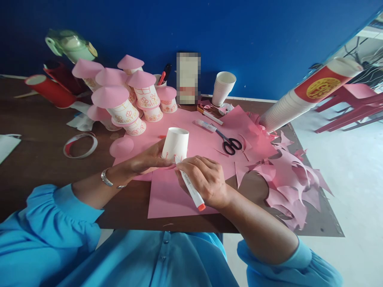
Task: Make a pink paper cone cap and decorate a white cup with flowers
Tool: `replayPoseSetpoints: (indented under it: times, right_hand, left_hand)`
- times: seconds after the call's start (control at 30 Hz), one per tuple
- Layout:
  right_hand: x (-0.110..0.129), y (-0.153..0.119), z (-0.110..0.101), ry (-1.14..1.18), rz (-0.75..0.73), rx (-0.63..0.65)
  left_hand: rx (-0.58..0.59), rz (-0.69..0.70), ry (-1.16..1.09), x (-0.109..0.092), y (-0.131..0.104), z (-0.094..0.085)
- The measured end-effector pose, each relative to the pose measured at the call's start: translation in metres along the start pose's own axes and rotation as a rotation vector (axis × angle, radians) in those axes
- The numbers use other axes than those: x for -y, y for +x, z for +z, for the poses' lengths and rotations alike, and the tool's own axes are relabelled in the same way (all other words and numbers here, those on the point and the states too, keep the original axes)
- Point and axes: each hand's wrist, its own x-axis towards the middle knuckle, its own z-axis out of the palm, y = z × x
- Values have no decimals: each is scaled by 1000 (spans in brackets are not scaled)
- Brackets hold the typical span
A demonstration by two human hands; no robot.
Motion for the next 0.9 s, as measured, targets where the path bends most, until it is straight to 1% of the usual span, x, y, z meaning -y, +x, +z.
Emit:
replayPoseSetpoints:
  times: [0.4, 0.67, 0.77, 0.9]
  right_hand:
    - [1, -1, 1, 12, 8, -8]
    - [1, 2, -1, 50, -34, -41]
    - [1, 3, -2, 35, -31, -51]
    - [1, 3, -2, 16, -11, -62]
  left_hand:
    - [2, -5, -26, 1, 1, 1]
    - [-36, -9, -22, -3, -2, 3]
    - [-52, 11, -29, -4, -2, 4]
    - [-2, 75, -100, 1, 0, 1]
